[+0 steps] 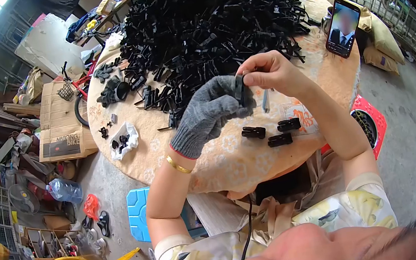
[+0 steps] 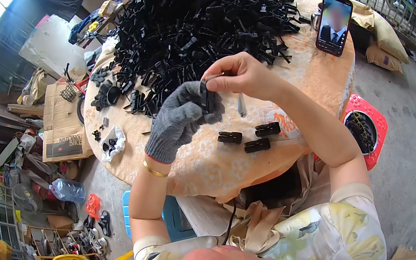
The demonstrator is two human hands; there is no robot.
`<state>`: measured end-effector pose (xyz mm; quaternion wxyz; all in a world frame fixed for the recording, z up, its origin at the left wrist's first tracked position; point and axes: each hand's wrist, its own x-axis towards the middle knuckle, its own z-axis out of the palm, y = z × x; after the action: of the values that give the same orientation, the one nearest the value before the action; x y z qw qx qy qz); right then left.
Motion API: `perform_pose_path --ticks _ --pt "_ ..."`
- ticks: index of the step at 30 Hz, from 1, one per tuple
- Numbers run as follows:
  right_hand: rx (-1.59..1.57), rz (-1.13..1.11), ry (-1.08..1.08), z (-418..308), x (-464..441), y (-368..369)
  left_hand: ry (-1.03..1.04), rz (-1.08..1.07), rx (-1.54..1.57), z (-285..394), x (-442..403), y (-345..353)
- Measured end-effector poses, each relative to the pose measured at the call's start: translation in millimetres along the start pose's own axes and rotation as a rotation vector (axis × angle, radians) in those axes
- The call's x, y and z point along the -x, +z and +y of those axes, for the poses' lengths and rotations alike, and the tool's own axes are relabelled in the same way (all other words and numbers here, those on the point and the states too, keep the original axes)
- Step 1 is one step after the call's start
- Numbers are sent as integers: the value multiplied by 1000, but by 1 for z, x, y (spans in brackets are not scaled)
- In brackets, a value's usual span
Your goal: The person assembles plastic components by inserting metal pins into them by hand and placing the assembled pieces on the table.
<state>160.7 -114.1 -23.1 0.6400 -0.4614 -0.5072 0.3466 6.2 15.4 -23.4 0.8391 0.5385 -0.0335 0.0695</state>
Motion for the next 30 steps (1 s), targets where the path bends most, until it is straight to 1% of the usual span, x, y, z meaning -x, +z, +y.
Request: perform_pose_path --ticks 1,2,4,6,8,9,10,12,13,14,15,16,17,19,21,22,24,25,26,27,28,30 --pt "-30 -59 -24 0 0 2 -23 -19 -68 -1 -2 -1" --pt "-31 -60 -22 2 0 3 -23 -16 -68 -1 0 -1" --pt "29 -89 -84 9 -2 4 -80 78 -290 2 3 -1" --pt "45 -114 -90 9 -2 5 -74 114 -316 2 3 3" --pt "107 48 -57 3 0 12 92 199 -306 -5 2 4" --pt "102 92 -37 3 0 13 164 216 -367 -6 1 4" --pt "103 91 -37 3 1 13 166 217 -367 -6 2 4" --pt "232 103 -75 9 3 12 209 322 -634 -5 4 3" --pt "228 98 -96 12 2 16 210 323 -635 -7 3 5" --pt "228 98 -97 12 2 18 295 358 -551 -10 1 10" --pt "321 114 -93 9 4 22 379 392 -466 -12 0 12" --pt "415 131 -88 7 4 24 378 391 -466 -13 1 11" --pt "379 153 -131 9 2 25 367 390 -507 -13 2 9" --pt "407 149 -128 8 3 26 357 388 -548 -16 2 6" --pt "433 144 -126 6 3 29 405 400 -731 -17 3 3" --pt "429 145 -96 4 4 30 404 400 -731 -18 4 4" --pt "426 146 -64 3 4 31 485 402 -707 -20 4 4" --pt "389 133 -10 3 3 31 481 401 -706 -20 4 4" --pt "352 124 46 3 4 31 577 402 -880 -20 4 3" --pt "354 132 50 4 4 31 677 398 -1050 -20 4 3" --pt "300 121 85 7 4 31 678 389 -1045 -19 3 3" --pt "249 120 116 8 2 24 756 376 -1241 -16 2 5"
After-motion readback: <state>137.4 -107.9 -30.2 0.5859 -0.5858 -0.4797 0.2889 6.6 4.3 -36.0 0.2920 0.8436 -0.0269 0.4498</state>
